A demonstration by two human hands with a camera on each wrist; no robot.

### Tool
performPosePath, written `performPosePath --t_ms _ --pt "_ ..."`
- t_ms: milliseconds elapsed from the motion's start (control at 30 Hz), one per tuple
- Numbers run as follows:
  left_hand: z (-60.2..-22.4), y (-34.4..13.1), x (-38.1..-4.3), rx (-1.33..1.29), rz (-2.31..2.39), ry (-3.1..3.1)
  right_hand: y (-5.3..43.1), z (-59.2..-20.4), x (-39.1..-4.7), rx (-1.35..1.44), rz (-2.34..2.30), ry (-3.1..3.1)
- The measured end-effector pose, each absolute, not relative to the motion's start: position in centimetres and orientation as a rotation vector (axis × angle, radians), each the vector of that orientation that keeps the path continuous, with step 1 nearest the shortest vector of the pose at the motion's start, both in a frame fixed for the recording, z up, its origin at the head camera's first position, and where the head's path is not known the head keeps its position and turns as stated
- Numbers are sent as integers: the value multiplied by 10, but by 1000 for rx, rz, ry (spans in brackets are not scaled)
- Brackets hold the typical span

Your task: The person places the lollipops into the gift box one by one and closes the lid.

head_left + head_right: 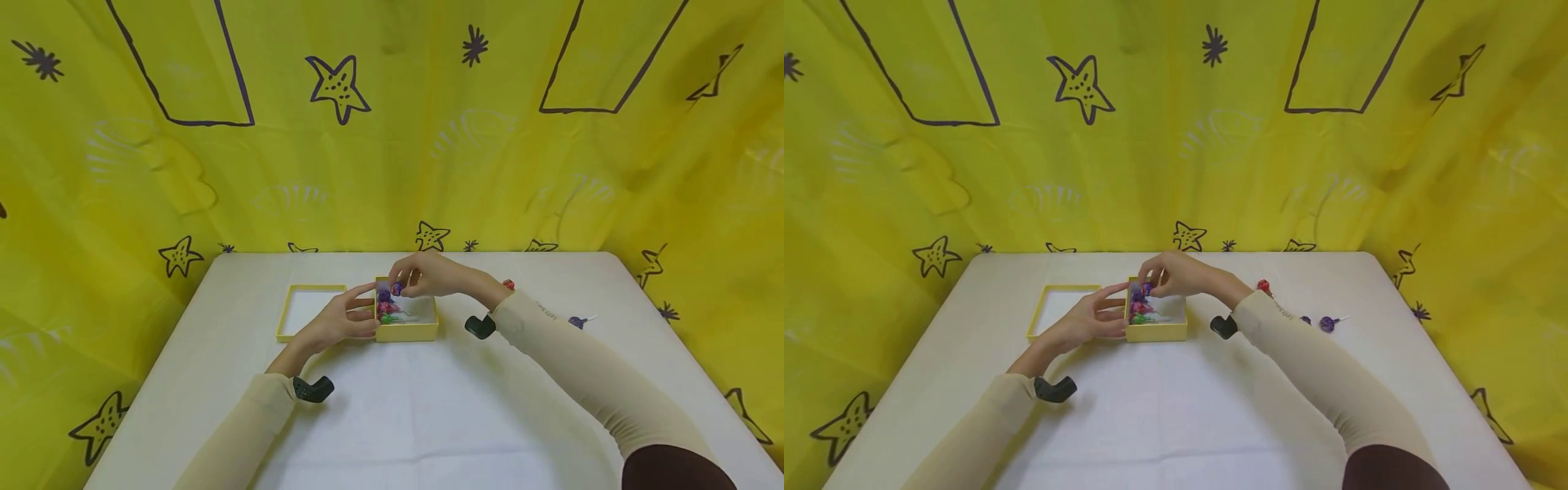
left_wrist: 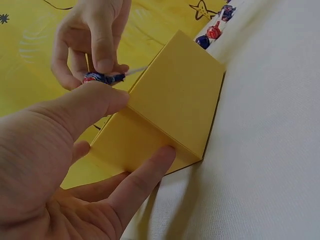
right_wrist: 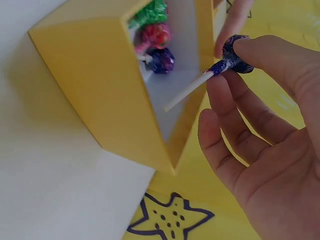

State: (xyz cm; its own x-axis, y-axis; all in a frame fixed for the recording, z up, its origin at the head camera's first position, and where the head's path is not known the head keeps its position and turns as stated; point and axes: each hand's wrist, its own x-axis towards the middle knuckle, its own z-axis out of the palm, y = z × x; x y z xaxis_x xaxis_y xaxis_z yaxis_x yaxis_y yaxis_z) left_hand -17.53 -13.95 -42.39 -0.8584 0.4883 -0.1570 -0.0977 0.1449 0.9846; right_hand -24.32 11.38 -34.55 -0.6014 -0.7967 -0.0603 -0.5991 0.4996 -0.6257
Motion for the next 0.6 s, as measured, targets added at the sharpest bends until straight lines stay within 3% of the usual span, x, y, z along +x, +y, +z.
performPosePath --t_ms 600 --pt "-426 -142 -176 403 1823 1895 92 -388 -240 -1219 -832 2284"
